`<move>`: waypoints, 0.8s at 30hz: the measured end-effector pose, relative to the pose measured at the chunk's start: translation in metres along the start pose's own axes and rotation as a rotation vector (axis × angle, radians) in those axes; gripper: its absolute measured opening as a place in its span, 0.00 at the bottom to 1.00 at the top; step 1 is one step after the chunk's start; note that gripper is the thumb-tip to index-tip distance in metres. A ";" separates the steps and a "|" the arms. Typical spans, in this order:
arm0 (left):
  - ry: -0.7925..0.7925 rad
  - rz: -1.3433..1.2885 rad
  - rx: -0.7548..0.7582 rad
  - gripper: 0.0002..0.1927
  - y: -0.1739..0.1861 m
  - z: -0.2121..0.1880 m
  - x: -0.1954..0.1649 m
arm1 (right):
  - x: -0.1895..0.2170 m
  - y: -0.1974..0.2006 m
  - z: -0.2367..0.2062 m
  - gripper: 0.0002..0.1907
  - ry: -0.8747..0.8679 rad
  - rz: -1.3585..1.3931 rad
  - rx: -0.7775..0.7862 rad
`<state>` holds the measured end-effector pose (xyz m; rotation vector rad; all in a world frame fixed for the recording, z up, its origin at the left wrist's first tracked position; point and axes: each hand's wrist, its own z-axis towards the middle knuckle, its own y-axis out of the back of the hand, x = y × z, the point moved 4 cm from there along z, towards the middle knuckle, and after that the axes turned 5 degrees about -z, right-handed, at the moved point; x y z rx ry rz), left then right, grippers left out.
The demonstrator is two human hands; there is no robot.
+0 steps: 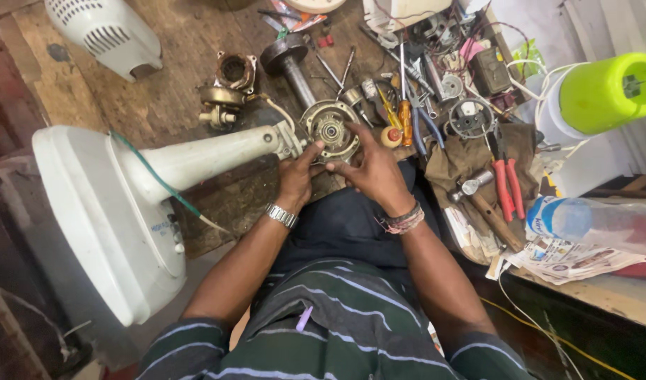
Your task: The person disassembles a small motor or fan assembly on a cluttered workbench, removes a bearing and a metal ring, applies lubricant to the bearing, and reassembles the components. The person uses a screwdriver, pliers, and a lubricant bottle during the process.
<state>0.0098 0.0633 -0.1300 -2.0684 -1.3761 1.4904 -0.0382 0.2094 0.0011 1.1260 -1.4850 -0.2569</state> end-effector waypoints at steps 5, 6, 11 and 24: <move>-0.006 -0.006 0.013 0.18 0.002 0.003 0.002 | 0.018 -0.012 -0.004 0.50 0.344 -0.459 -0.265; -0.006 -0.002 0.003 0.18 0.003 0.003 0.003 | 0.015 -0.017 -0.003 0.51 0.272 -0.515 -0.205; -0.003 -0.035 0.016 0.17 0.006 0.004 0.006 | 0.006 -0.021 -0.007 0.47 0.270 -0.600 -0.174; 0.027 0.049 -0.027 0.19 0.015 0.010 0.013 | -0.109 -0.017 -0.017 0.34 0.126 -0.056 -0.786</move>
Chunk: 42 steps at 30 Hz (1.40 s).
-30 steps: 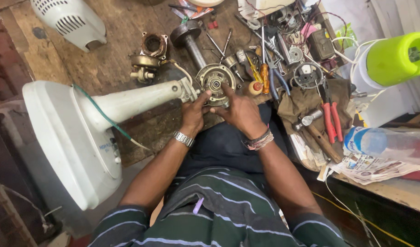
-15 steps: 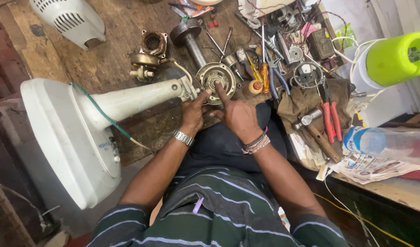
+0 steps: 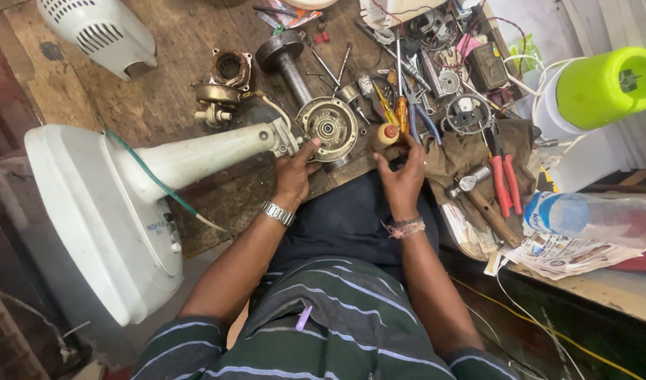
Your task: The person disassembles a small motor or fan assembly on a cluttered workbench, removes a bearing and a metal ring, applies lubricant to the bearing, and reassembles the components. The person uses a screwdriver, pliers, and a lubricant bottle during the process.
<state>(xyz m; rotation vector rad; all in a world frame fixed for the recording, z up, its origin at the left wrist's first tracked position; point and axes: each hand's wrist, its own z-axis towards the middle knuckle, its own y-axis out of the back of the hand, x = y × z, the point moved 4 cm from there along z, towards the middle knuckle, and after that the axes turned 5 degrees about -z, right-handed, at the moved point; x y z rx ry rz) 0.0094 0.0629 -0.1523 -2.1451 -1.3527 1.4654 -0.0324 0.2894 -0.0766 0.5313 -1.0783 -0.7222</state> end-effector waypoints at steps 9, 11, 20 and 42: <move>-0.027 0.012 -0.006 0.19 0.003 0.004 0.001 | -0.004 -0.019 0.009 0.28 -0.098 -0.003 -0.091; -0.020 0.008 0.010 0.19 0.002 0.004 0.000 | -0.001 -0.011 0.015 0.27 -0.194 0.235 -0.021; -0.011 0.040 0.017 0.20 -0.008 -0.006 -0.010 | 0.060 0.047 0.048 0.27 0.078 0.390 0.292; 0.003 0.044 -0.011 0.20 -0.003 0.000 -0.003 | 0.067 0.032 0.037 0.22 -0.080 0.366 0.260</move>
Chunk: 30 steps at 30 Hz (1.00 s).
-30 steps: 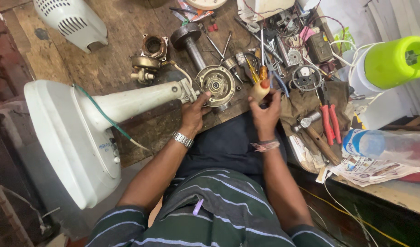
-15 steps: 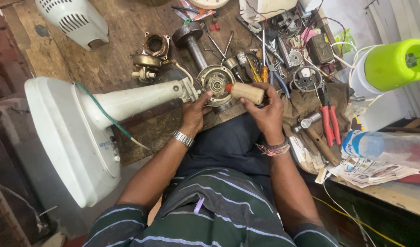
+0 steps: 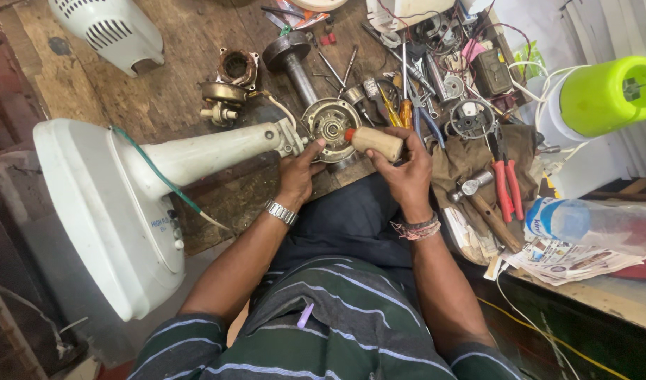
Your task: The person disassembles a small motor or fan assembly on a cluttered workbench, removes a bearing and a metal ring, applies lubricant to the bearing, and reassembles the components. The person uses a screwdriver, pliers, and a lubricant bottle during the process.
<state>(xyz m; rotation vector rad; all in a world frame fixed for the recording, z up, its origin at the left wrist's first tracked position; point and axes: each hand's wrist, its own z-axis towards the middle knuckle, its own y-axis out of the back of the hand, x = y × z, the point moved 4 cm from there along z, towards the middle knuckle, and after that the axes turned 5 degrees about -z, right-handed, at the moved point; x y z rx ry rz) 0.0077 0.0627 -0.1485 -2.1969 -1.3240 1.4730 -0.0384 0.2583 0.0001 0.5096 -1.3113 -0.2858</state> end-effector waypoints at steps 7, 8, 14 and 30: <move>-0.004 -0.013 0.031 0.22 -0.003 -0.003 -0.004 | -0.002 0.002 -0.001 0.25 0.000 -0.026 0.011; -0.005 -0.008 0.031 0.23 -0.003 -0.004 -0.004 | -0.002 0.003 -0.002 0.25 0.002 -0.024 0.012; -0.004 0.039 0.025 0.26 -0.004 -0.005 -0.008 | 0.000 0.005 -0.002 0.24 0.000 -0.037 0.016; -0.025 -0.011 0.024 0.24 -0.002 -0.004 -0.005 | 0.001 0.009 0.000 0.24 0.017 0.007 0.006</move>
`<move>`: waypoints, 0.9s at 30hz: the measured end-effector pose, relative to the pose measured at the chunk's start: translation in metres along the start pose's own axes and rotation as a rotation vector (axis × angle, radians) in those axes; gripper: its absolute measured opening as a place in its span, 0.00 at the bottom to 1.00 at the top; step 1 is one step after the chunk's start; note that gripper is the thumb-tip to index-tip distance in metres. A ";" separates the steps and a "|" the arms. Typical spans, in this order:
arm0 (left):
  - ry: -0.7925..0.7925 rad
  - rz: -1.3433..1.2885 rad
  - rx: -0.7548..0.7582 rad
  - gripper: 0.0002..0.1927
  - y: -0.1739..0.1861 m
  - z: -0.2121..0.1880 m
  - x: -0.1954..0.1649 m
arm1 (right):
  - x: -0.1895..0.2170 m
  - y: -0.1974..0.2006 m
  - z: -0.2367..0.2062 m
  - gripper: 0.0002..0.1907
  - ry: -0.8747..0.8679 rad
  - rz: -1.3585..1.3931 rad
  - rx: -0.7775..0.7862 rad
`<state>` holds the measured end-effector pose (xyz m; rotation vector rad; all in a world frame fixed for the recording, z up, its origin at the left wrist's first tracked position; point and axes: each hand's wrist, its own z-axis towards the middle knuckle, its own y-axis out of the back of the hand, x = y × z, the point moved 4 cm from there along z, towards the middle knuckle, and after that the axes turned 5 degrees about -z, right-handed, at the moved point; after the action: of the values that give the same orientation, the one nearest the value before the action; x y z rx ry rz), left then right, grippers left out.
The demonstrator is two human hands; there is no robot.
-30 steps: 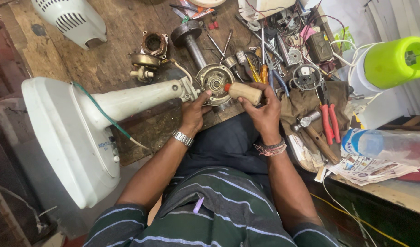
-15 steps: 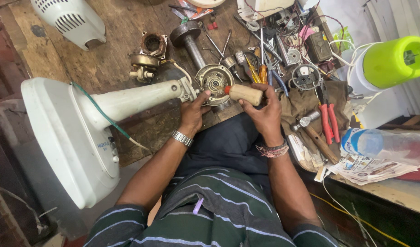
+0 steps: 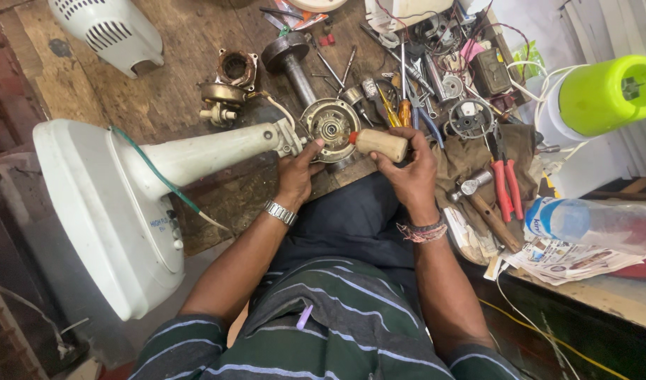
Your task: The person disassembles a small motor or fan assembly on a cluttered workbench, removes a bearing and a metal ring, applies lubricant to the bearing, and reassembles the components. The person uses a screwdriver, pliers, and a lubricant bottle during the process.
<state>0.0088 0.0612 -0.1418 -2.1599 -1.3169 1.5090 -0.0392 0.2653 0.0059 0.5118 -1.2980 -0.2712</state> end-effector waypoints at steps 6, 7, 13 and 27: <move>0.004 0.019 -0.018 0.23 -0.002 -0.001 -0.002 | 0.006 0.003 0.001 0.24 0.070 -0.100 -0.034; 0.006 0.028 -0.012 0.23 -0.002 -0.001 -0.003 | 0.007 0.004 0.001 0.24 0.080 -0.117 -0.039; 0.005 0.005 0.006 0.23 -0.002 -0.001 -0.002 | 0.008 0.004 0.002 0.23 0.066 -0.080 -0.032; 0.024 0.014 -0.019 0.22 0.003 0.002 0.005 | 0.003 -0.001 0.004 0.23 0.032 -0.075 -0.052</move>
<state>0.0094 0.0621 -0.1476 -2.1959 -1.3162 1.4771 -0.0420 0.2621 0.0089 0.5193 -1.2393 -0.3567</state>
